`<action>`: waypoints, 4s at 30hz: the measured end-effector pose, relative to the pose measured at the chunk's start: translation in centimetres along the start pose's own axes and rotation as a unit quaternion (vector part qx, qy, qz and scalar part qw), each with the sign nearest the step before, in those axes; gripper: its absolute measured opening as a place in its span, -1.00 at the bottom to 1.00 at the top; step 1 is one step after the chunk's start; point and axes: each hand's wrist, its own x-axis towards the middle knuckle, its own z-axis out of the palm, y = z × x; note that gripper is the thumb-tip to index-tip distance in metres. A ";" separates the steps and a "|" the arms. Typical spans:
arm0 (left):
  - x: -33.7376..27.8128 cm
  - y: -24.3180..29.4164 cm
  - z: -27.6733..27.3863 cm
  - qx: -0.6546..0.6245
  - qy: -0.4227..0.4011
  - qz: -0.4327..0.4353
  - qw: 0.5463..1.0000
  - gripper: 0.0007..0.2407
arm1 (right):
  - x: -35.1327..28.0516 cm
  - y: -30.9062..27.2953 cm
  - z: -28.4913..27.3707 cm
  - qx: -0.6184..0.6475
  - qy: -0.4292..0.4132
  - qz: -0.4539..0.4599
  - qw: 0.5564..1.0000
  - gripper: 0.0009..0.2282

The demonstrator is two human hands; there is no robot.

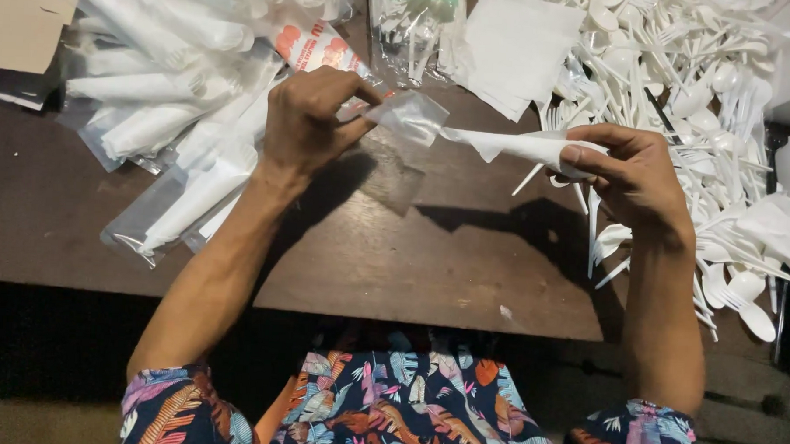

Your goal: Wrapping individual plastic spoons and forks in paper and placing them into plastic bags.

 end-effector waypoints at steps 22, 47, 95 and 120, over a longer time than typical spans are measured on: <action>-0.8 0.7 2.4 -0.131 -0.053 0.028 0.990 -0.75 | 1.8 1.0 6.3 -0.010 -0.031 -0.085 0.996 -0.76; 4.7 4.4 0.8 -0.404 -0.276 -0.107 0.865 -0.67 | -0.4 0.1 5.0 -0.144 -0.097 -0.222 0.959 -0.76; 2.5 7.5 3.9 -0.348 -0.092 -0.121 0.925 -0.66 | -0.6 2.5 7.7 -0.102 -0.051 -0.319 0.941 -0.86; 3.3 8.0 2.3 -0.378 -0.191 -0.146 0.894 -0.77 | -0.9 2.0 6.6 -0.156 -0.085 -0.270 0.946 -0.87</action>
